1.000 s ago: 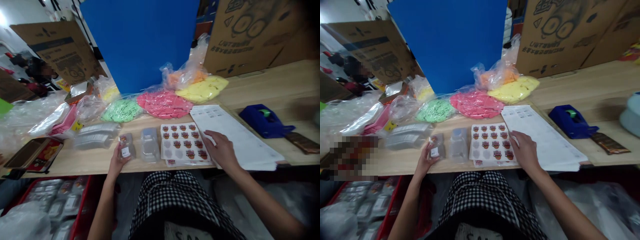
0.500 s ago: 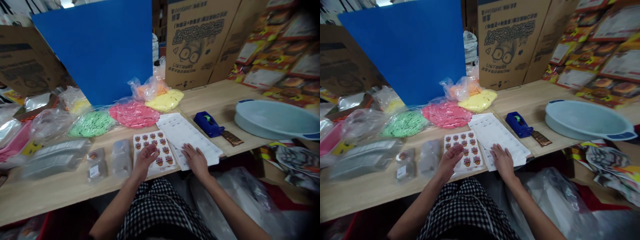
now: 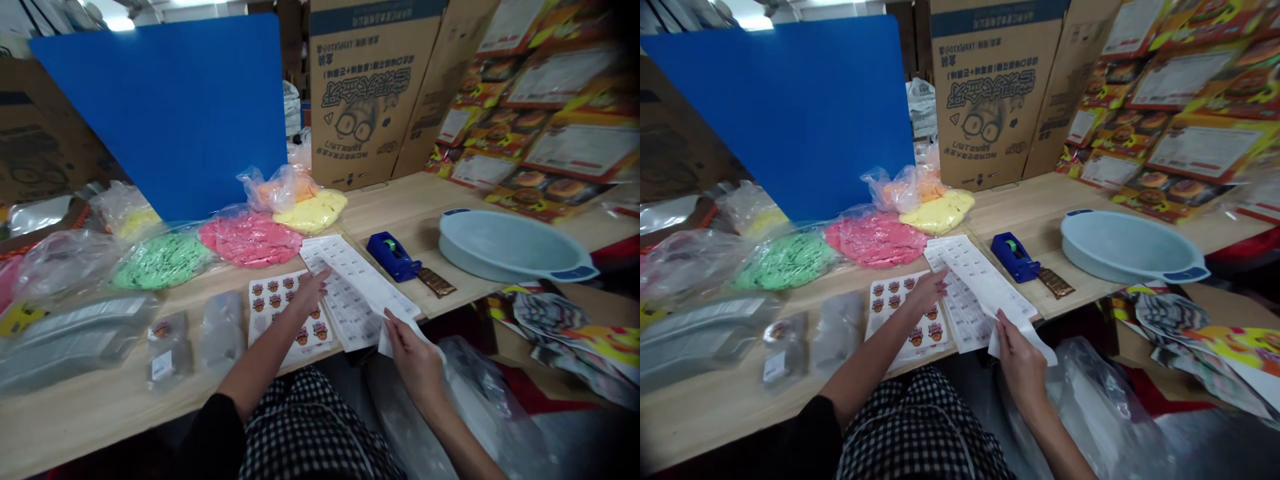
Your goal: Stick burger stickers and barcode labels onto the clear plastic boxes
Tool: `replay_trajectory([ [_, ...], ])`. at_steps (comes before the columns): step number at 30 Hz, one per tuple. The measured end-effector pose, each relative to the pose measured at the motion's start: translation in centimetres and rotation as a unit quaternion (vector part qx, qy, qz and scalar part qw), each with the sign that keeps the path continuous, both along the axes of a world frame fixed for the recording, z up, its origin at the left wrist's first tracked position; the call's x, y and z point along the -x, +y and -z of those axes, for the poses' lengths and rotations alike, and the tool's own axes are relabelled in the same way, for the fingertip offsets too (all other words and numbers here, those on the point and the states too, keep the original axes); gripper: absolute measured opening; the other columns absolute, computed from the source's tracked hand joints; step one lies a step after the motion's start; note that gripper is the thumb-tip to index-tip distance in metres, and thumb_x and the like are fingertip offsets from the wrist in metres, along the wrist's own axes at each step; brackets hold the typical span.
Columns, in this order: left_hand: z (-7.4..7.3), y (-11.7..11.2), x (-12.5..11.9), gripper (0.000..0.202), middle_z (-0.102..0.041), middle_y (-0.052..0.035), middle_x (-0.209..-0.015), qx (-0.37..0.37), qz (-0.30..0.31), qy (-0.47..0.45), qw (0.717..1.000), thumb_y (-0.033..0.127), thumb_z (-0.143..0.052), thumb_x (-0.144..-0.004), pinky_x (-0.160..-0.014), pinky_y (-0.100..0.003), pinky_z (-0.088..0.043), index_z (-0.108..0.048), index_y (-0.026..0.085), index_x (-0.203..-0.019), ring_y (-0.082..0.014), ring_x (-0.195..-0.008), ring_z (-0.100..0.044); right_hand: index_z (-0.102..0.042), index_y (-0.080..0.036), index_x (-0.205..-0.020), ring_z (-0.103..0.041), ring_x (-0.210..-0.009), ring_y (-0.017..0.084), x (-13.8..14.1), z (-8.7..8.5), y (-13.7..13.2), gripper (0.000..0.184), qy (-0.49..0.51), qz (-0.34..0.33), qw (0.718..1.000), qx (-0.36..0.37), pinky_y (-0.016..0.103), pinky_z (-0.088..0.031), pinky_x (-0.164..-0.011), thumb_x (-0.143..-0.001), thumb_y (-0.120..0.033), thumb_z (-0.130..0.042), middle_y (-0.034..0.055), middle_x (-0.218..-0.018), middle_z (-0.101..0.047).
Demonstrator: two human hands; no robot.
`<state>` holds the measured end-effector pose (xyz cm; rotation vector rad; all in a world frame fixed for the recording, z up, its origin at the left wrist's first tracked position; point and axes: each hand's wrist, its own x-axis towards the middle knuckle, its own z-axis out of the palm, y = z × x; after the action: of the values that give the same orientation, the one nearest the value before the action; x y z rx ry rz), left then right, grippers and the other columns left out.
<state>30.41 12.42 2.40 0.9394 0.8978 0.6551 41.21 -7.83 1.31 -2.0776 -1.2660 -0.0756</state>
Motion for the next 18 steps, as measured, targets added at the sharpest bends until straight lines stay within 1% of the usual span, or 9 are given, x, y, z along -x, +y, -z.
replay_trajectory([
  [2,-0.3,-0.3,-0.7,0.041,-0.068,-0.0084,-0.094,0.010,0.015,-0.019,1.000,0.045,-0.065,-0.076,-0.082,-0.041,-0.051,-0.057,0.016,-0.104,-0.0226,-0.088,-0.064,-0.059,-0.022,-0.119,-0.065,-0.096,0.025,0.3,0.0,-0.7,0.037,0.003,-0.069,0.997,-0.037,0.040,-0.053,-0.079,-0.091,-0.035,-0.039,0.0069,-0.119,-0.061],
  [3,-0.4,-0.4,-0.9,0.043,-0.069,-0.0086,-0.091,0.015,0.019,-0.030,0.999,0.044,-0.067,-0.073,-0.082,-0.042,-0.052,-0.058,0.015,-0.104,-0.0243,-0.087,-0.065,-0.059,-0.024,-0.119,-0.063,-0.100,0.023,0.6,0.0,-1.1,0.035,0.002,-0.107,0.993,-0.044,0.039,-0.052,-0.085,-0.090,-0.032,-0.041,0.0055,-0.120,-0.060],
  [5,-0.7,-0.6,-1.1,0.046,-0.070,-0.0095,-0.088,0.028,0.014,-0.049,0.998,0.038,-0.074,-0.067,-0.083,-0.044,-0.052,-0.059,0.012,-0.103,-0.0269,-0.087,-0.066,-0.060,-0.026,-0.117,-0.060,-0.106,0.022,1.2,-0.1,-1.5,0.033,0.004,-0.169,0.985,-0.036,0.040,-0.049,-0.093,-0.089,-0.029,-0.043,0.0039,-0.121,-0.060],
  [7,-0.8,-0.7,-0.8,0.047,-0.071,-0.0110,-0.088,0.040,-0.001,-0.063,0.997,0.029,-0.078,-0.061,-0.085,-0.045,-0.052,-0.061,0.010,-0.101,-0.0280,-0.087,-0.067,-0.060,-0.026,-0.118,-0.057,-0.112,0.023,1.5,-0.4,-1.6,0.033,0.016,-0.203,0.979,-0.014,0.043,-0.045,-0.099,-0.089,-0.032,-0.045,0.0041,-0.122,-0.059],
  [9,-1.0,-1.0,-0.1,0.046,-0.071,-0.0124,-0.089,0.049,-0.009,-0.078,0.996,0.023,-0.079,-0.058,-0.087,-0.045,-0.051,-0.062,0.009,-0.099,-0.0283,-0.088,-0.067,-0.058,-0.025,-0.120,-0.055,-0.114,0.023,1.3,-1.0,-1.2,0.037,0.039,-0.210,0.977,0.005,0.045,-0.044,-0.099,-0.089,-0.037,-0.045,0.0054,-0.124,-0.058],
  [11,-1.3,-1.7,1.0,0.043,-0.071,-0.0128,-0.093,0.054,-0.006,-0.096,0.994,0.019,-0.078,-0.058,-0.089,-0.045,-0.050,-0.064,0.009,-0.097,-0.0279,-0.089,-0.067,-0.056,-0.023,-0.122,-0.053,-0.116,0.023,0.6,-1.8,-0.2,0.039,0.045,-0.196,0.980,-0.006,0.044,-0.045,-0.099,-0.089,-0.039,-0.044,0.0078,-0.126,-0.057],
  [14,-2.2,-3.2,2.7,0.043,-0.071,-0.0127,-0.098,0.055,0.007,-0.121,0.991,0.020,-0.078,-0.058,-0.091,-0.044,-0.049,-0.065,0.009,-0.097,-0.0273,-0.090,-0.067,-0.056,-0.019,-0.122,-0.051,-0.119,0.023,-0.7,-3.0,2.4,0.039,-0.006,-0.179,0.981,-0.070,0.044,-0.041,-0.101,-0.089,-0.037,-0.044,0.0111,-0.126,-0.057],
  [16,-2.9,-4.3,3.6,0.047,-0.070,-0.0125,-0.100,0.049,0.025,-0.136,0.989,0.023,-0.078,-0.059,-0.090,-0.044,-0.049,-0.065,0.010,-0.102,-0.0273,-0.089,-0.067,-0.054,-0.017,-0.123,-0.047,-0.123,0.024,-1.2,-3.7,4.3,0.039,-0.050,-0.191,0.975,-0.104,0.045,-0.040,-0.102,-0.089,-0.035,-0.045,0.0125,-0.128,-0.055],
  [18,-3.7,-5.4,4.4,0.051,-0.071,-0.0122,-0.098,0.032,0.051,-0.144,0.988,0.025,-0.079,-0.060,-0.089,-0.043,-0.048,-0.064,0.011,-0.107,-0.0274,-0.090,-0.066,-0.052,-0.017,-0.124,-0.044,-0.125,0.024,-1.2,-4.3,5.7,0.040,-0.083,-0.215,0.966,-0.114,0.046,-0.040,-0.102,-0.089,-0.034,-0.047,0.0124,-0.130,-0.053],
])
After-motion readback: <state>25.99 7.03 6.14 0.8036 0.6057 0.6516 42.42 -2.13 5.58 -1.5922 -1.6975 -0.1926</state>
